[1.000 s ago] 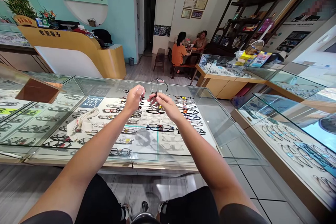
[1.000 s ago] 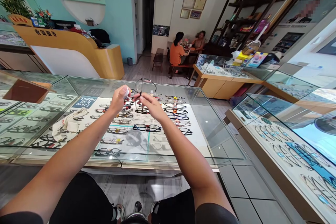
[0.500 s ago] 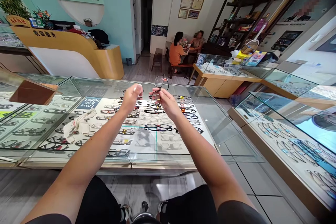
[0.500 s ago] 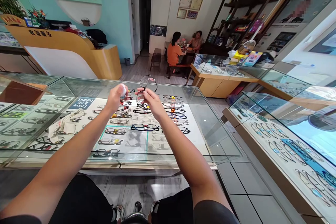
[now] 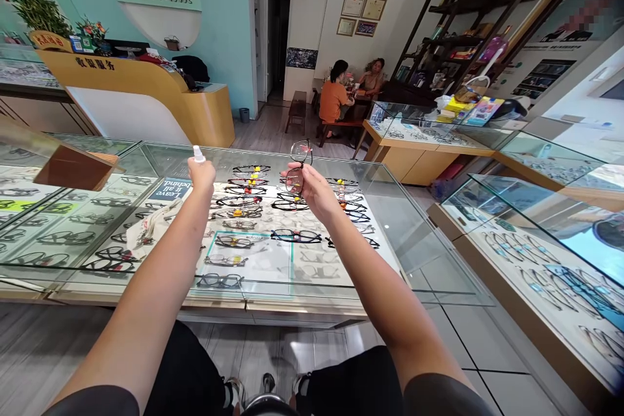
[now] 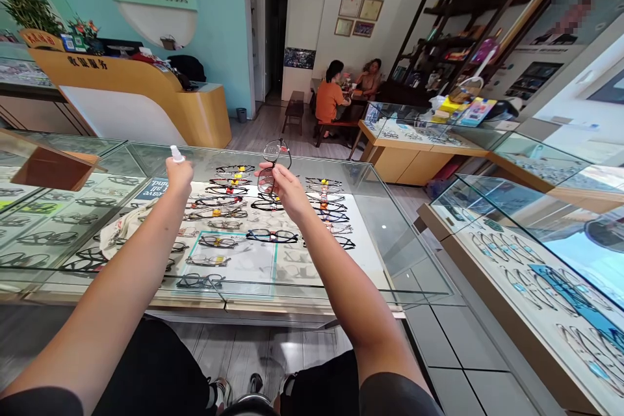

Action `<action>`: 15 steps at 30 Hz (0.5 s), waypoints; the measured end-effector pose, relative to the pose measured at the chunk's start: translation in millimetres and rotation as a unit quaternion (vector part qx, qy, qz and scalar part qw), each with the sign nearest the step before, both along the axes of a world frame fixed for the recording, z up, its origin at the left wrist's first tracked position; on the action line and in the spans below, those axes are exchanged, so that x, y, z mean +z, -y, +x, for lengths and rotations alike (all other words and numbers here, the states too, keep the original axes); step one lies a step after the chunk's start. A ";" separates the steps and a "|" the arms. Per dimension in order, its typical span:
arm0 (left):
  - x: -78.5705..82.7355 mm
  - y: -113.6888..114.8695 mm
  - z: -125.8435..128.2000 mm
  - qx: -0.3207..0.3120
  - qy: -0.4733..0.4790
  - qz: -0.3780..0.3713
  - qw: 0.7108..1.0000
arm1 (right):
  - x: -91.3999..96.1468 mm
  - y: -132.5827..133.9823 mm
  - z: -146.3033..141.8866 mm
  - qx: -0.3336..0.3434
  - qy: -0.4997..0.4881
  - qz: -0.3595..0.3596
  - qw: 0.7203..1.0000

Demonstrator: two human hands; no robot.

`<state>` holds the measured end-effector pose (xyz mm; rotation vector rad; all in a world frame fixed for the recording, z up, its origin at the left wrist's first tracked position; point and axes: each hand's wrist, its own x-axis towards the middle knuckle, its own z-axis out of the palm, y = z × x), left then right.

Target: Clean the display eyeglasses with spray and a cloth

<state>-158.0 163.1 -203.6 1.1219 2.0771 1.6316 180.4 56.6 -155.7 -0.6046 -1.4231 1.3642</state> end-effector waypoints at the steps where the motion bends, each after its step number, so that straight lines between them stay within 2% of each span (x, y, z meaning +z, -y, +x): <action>1: -1.5 -0.7 -2.0 0.014 0.022 -0.014 1.000 | 0.0 -0.2 -0.1 0.004 -0.005 -0.004 1.000; 6: -3.1 -0.1 -3.7 0.050 0.098 -0.050 0.993 | -1.4 -0.6 -0.7 0.025 -0.055 -0.027 0.998; 15: -0.3 6.2 -1.8 0.062 0.117 -0.056 0.990 | -3.7 -2.6 1.8 0.033 -0.061 -0.028 0.997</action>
